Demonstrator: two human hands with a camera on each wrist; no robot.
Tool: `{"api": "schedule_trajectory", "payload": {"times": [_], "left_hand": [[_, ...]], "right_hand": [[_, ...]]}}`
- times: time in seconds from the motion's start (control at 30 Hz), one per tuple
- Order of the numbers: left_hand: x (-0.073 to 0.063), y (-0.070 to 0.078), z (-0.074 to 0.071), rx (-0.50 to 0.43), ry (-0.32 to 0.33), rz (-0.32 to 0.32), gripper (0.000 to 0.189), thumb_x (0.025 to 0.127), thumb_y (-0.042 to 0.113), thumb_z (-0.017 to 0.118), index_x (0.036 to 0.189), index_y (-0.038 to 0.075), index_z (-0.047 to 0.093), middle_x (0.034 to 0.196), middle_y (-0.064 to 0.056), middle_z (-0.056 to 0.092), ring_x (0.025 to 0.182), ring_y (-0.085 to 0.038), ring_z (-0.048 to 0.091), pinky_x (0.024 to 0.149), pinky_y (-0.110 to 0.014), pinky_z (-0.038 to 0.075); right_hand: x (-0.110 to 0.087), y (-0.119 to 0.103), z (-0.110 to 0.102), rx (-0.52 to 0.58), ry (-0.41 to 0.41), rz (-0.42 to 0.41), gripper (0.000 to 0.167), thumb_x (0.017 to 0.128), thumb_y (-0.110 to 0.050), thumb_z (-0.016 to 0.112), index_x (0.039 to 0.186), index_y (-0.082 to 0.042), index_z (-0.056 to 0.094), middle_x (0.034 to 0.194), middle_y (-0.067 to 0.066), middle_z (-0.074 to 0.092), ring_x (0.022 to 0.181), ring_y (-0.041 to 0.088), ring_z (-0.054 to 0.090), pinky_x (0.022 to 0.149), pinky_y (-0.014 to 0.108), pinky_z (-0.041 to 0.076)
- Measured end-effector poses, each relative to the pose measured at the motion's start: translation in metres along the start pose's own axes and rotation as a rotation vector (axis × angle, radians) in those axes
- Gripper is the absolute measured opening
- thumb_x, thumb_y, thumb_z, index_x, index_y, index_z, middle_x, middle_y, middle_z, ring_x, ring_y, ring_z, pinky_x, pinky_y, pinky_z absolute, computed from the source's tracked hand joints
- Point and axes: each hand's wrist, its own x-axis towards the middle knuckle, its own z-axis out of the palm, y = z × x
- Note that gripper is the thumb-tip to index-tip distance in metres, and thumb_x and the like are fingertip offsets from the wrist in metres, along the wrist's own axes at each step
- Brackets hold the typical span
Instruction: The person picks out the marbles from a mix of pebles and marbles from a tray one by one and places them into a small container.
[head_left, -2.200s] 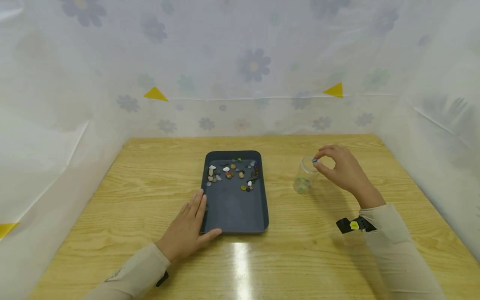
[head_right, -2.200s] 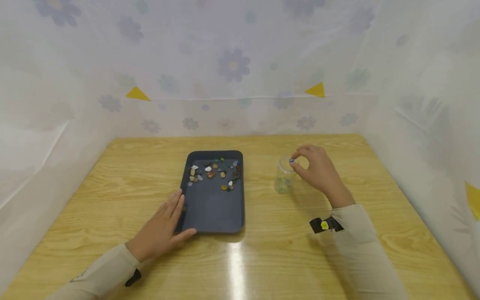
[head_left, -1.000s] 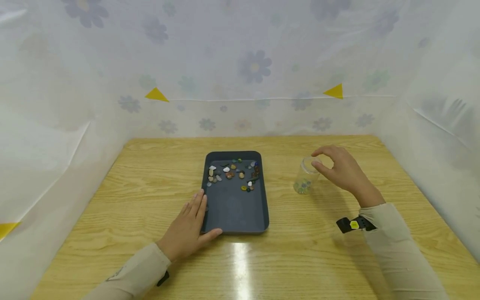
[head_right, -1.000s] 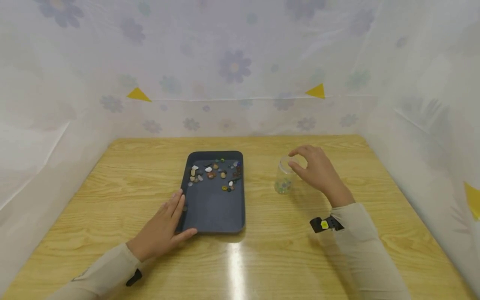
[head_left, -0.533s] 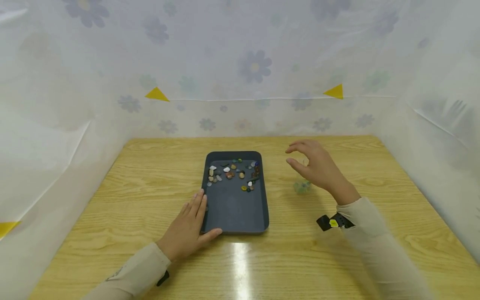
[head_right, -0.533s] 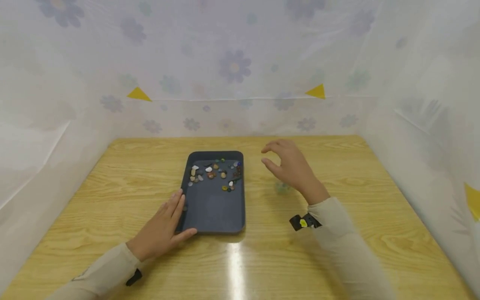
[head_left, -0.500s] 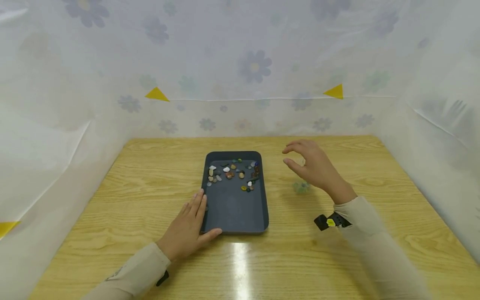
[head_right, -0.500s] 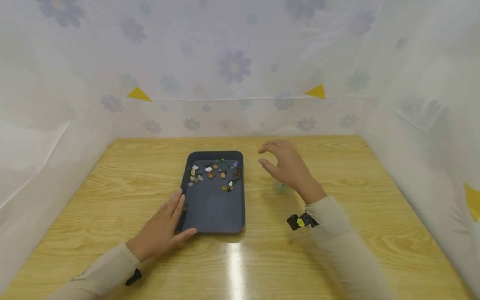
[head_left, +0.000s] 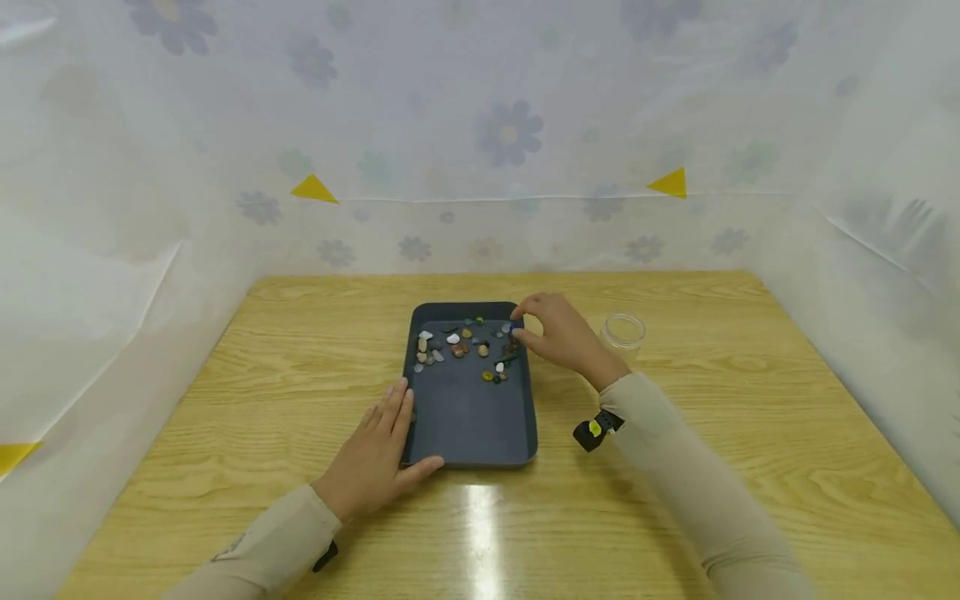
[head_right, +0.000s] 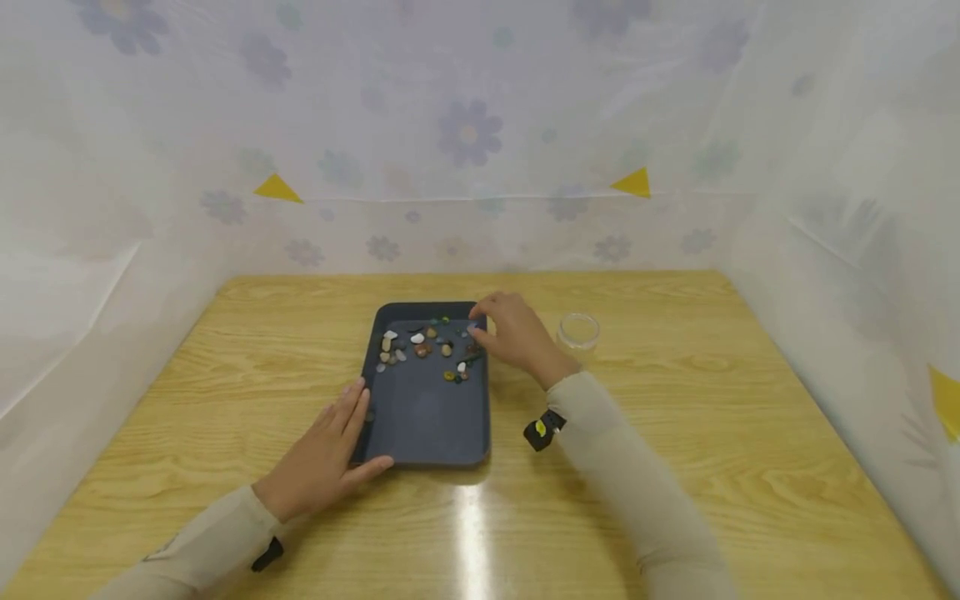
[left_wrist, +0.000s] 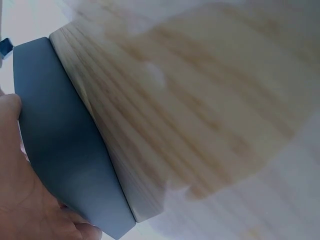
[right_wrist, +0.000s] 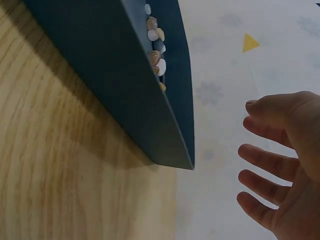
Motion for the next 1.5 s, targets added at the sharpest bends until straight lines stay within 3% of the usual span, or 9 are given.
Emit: {"api": "schedule_trajectory", "payload": {"times": [0.3,0.67,1.2,1.5], "left_hand": [[-0.001,0.0,-0.001,0.0,0.0,-0.002,0.098,0.09,0.07,0.041,0.149,-0.006,0.02,0.157,-0.021,0.009,0.144,-0.035,0.014,0.112,-0.052,0.023],[-0.001,-0.002,0.002,0.009,0.007,-0.001,0.098,0.089,0.07,0.041,0.149,-0.005,0.021,0.157,-0.021,0.009,0.143,-0.035,0.015,0.112,-0.052,0.023],[-0.001,-0.001,-0.001,-0.001,0.015,0.012,0.095,0.09,0.067,0.044,0.148,-0.006,0.024,0.156,-0.023,0.011,0.143,-0.037,0.017,0.111,-0.054,0.025],[0.0,-0.001,-0.001,0.001,0.026,0.014,0.095,0.09,0.067,0.045,0.149,-0.005,0.023,0.156,-0.023,0.011,0.142,-0.037,0.018,0.111,-0.054,0.026]], "right_hand": [[0.005,0.0,0.035,-0.092,-0.019,0.096,0.022,0.091,-0.023,0.067,0.109,-0.01,0.07,0.133,0.017,0.051,0.127,0.04,0.039,0.102,0.055,0.036],[0.004,0.007,0.057,-0.088,-0.033,0.187,0.025,0.091,-0.026,0.066,0.113,-0.014,0.068,0.144,0.015,0.039,0.134,0.04,0.029,0.101,0.06,0.035],[0.015,0.004,0.056,-0.189,-0.165,0.218,0.022,0.095,-0.025,0.06,0.113,-0.016,0.069,0.146,0.015,0.039,0.129,0.041,0.035,0.096,0.057,0.039],[0.015,0.003,0.057,-0.166,-0.174,0.24,0.015,0.095,-0.023,0.061,0.107,-0.016,0.067,0.143,0.013,0.042,0.126,0.041,0.037,0.095,0.056,0.04]]}}
